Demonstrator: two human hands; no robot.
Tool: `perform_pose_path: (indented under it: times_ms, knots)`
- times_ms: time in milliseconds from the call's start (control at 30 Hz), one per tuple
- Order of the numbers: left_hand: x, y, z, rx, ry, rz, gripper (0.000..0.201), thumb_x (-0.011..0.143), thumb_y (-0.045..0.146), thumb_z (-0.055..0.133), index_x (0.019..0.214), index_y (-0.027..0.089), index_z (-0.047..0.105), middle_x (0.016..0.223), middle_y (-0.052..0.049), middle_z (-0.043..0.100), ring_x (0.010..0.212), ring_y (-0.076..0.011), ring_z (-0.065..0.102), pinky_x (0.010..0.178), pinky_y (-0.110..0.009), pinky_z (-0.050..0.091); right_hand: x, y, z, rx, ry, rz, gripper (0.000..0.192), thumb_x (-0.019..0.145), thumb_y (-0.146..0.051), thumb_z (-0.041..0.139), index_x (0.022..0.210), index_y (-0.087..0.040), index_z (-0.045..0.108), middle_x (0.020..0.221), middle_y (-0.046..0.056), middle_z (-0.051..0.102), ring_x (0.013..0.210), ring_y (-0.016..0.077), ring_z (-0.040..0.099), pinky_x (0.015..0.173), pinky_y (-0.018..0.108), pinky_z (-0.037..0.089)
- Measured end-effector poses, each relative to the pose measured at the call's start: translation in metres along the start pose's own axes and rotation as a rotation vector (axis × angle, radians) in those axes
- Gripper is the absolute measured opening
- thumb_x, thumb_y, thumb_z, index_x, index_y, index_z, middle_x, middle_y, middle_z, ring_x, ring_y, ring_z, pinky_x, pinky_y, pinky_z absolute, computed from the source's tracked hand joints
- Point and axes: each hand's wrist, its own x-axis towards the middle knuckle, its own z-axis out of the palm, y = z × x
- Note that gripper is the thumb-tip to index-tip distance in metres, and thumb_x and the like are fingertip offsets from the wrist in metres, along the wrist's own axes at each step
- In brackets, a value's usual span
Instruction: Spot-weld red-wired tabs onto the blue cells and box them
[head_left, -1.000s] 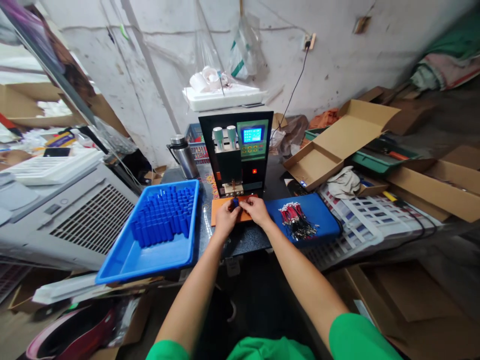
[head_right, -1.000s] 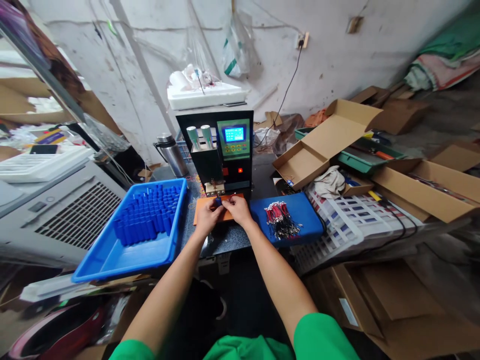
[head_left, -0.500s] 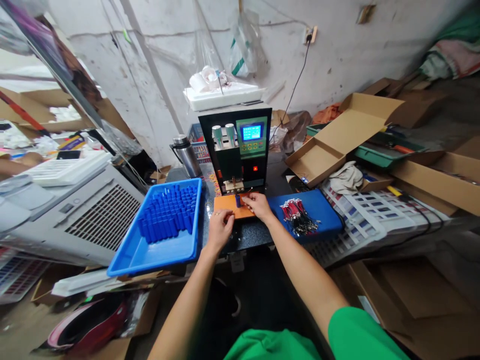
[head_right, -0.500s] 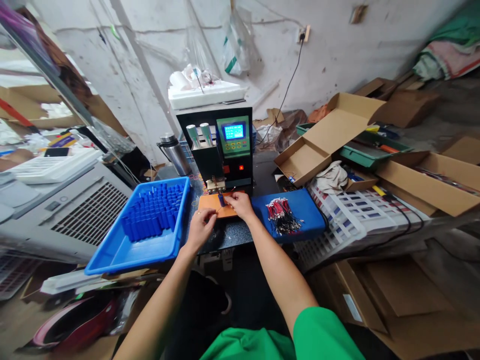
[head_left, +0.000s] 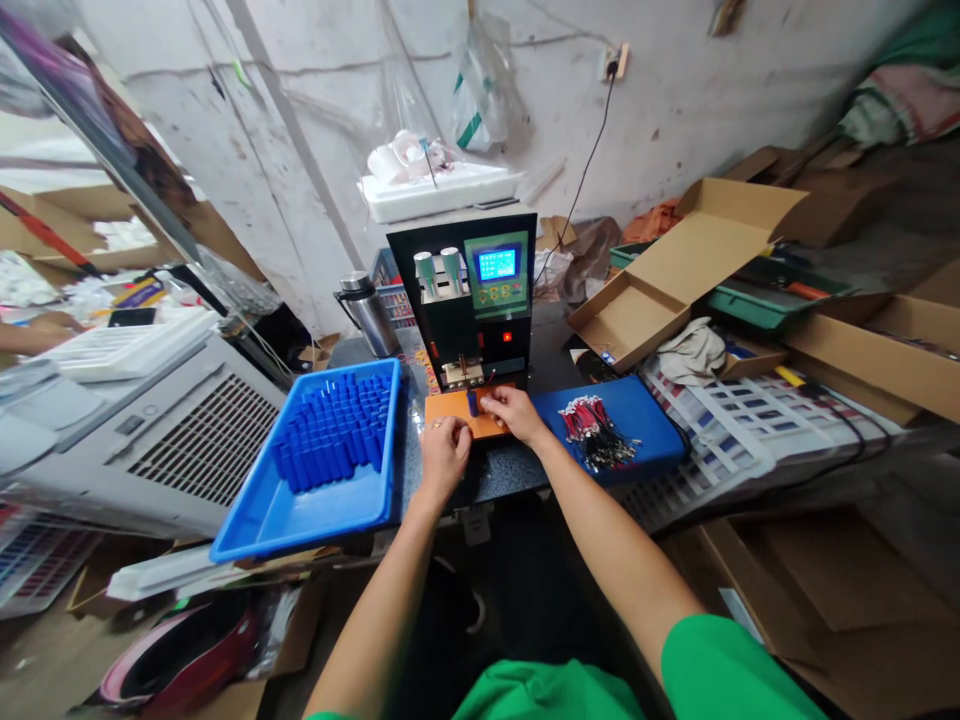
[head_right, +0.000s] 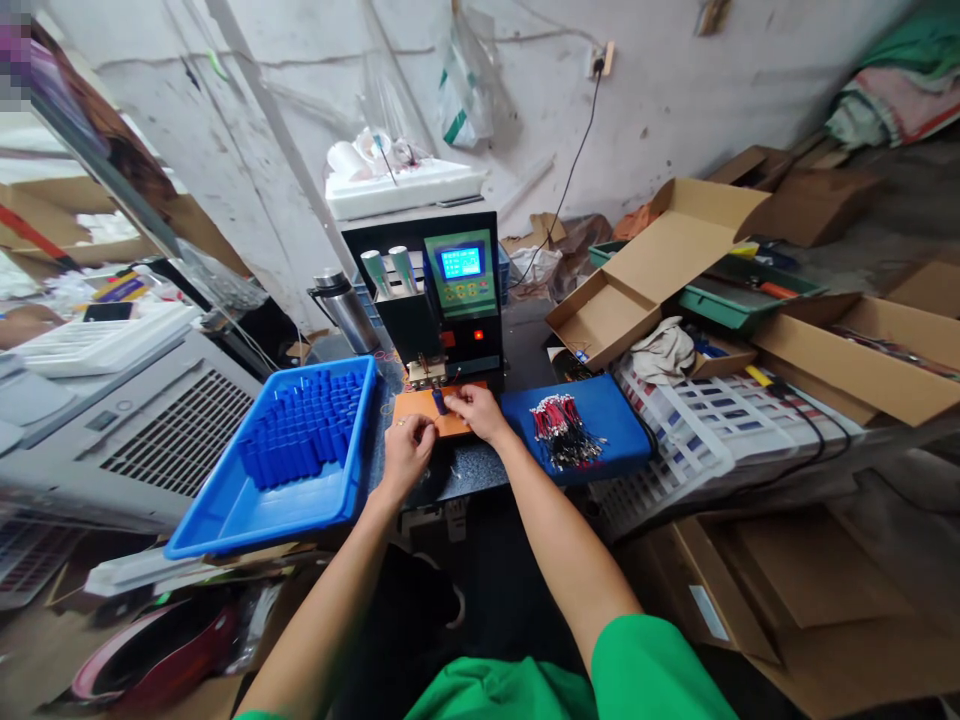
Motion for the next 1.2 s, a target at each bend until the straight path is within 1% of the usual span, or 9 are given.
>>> perform_pose_path:
  times_ms: [100,200,467,600,667,767,867,1067,1200]
  knots:
    - [0.003,0.005,0.002,-0.022,-0.013,0.0,0.015,0.084,0.019,0.053,0.07,0.021,0.058,0.064,-0.002,0.057,0.063,-0.0181,0.053,0.063,-0.03,0.035,-0.004,-0.002,0.0,-0.071,-0.066,-0.077,0.03,0.07,-0.046,0.071,0.076,-0.018,0.064,0.069,0.0,0.066,0.059,0.0123,0.056,0.058,0.025,0.047]
    - [0.007,0.008,0.005,-0.033,-0.028,0.003,0.017,0.086,0.02,0.051,0.07,0.021,0.056,0.065,-0.001,0.057,0.065,-0.0177,0.053,0.064,-0.029,0.035,-0.005,-0.001,0.001,-0.105,-0.092,-0.118,0.023,0.07,-0.039,0.069,0.077,-0.017,0.064,0.074,0.001,0.068,0.067,0.0136,0.06,0.069,0.027,0.05]
    - [0.009,0.009,0.009,-0.097,-0.071,-0.002,0.014,0.086,0.019,0.05,0.074,0.021,0.056,0.069,-0.002,0.057,0.066,-0.0175,0.055,0.065,-0.029,0.04,-0.007,-0.003,0.001,-0.118,-0.104,-0.123,0.019,0.071,-0.036,0.065,0.073,-0.017,0.064,0.07,0.0,0.066,0.063,0.0129,0.057,0.064,0.026,0.047]
    - [0.003,0.007,0.005,-0.146,-0.011,0.06,0.009,0.085,0.02,0.053,0.085,0.019,0.062,0.088,-0.006,0.062,0.086,-0.0198,0.06,0.078,-0.031,0.049,-0.006,-0.007,-0.002,-0.067,-0.078,-0.079,0.02,0.068,-0.037,0.068,0.069,-0.018,0.065,0.064,-0.001,0.063,0.059,0.0125,0.054,0.058,0.024,0.043]
    - [0.002,0.005,0.005,-0.134,0.008,0.099,0.02,0.085,0.018,0.054,0.101,0.019,0.066,0.108,-0.01,0.062,0.105,-0.0223,0.06,0.092,-0.035,0.049,-0.005,-0.005,-0.005,0.026,-0.053,-0.018,0.021,0.067,-0.039,0.069,0.067,-0.018,0.064,0.057,-0.003,0.058,0.051,0.0111,0.048,0.05,0.023,0.037]
    - [0.006,-0.001,0.009,-0.079,-0.078,0.162,0.039,0.084,0.015,0.053,0.122,0.021,0.064,0.128,-0.011,0.058,0.119,-0.024,0.057,0.101,-0.038,0.047,-0.002,-0.001,-0.008,0.179,-0.009,0.058,0.021,0.066,-0.038,0.069,0.066,-0.019,0.064,0.051,-0.004,0.053,0.044,0.0085,0.041,0.043,0.022,0.028]
    - [0.013,-0.006,0.016,-0.065,-0.143,0.178,0.044,0.084,0.014,0.055,0.127,0.02,0.062,0.12,-0.011,0.064,0.106,-0.0227,0.063,0.093,-0.037,0.05,-0.001,0.001,-0.009,0.269,0.038,0.079,0.019,0.066,-0.037,0.069,0.065,-0.018,0.062,0.051,-0.005,0.053,0.042,0.007,0.039,0.041,0.02,0.025]
    - [0.016,-0.006,0.02,-0.186,-0.141,0.064,0.038,0.088,0.024,0.059,0.126,0.018,0.06,0.084,-0.003,0.065,0.073,-0.0153,0.061,0.072,-0.028,0.049,0.001,-0.003,-0.007,0.316,0.093,0.113,0.023,0.065,-0.037,0.07,0.061,-0.019,0.058,0.051,-0.005,0.053,0.042,0.0064,0.04,0.04,0.019,0.025]
    - [0.02,-0.002,0.016,-0.281,-0.113,-0.081,0.025,0.093,0.032,0.054,0.108,0.016,0.065,0.073,0.0,0.062,0.064,-0.013,0.057,0.062,-0.024,0.043,0.001,-0.006,-0.006,0.326,0.116,0.107,0.023,0.064,-0.038,0.071,0.063,-0.018,0.059,0.053,-0.004,0.053,0.044,0.0063,0.042,0.04,0.019,0.025]
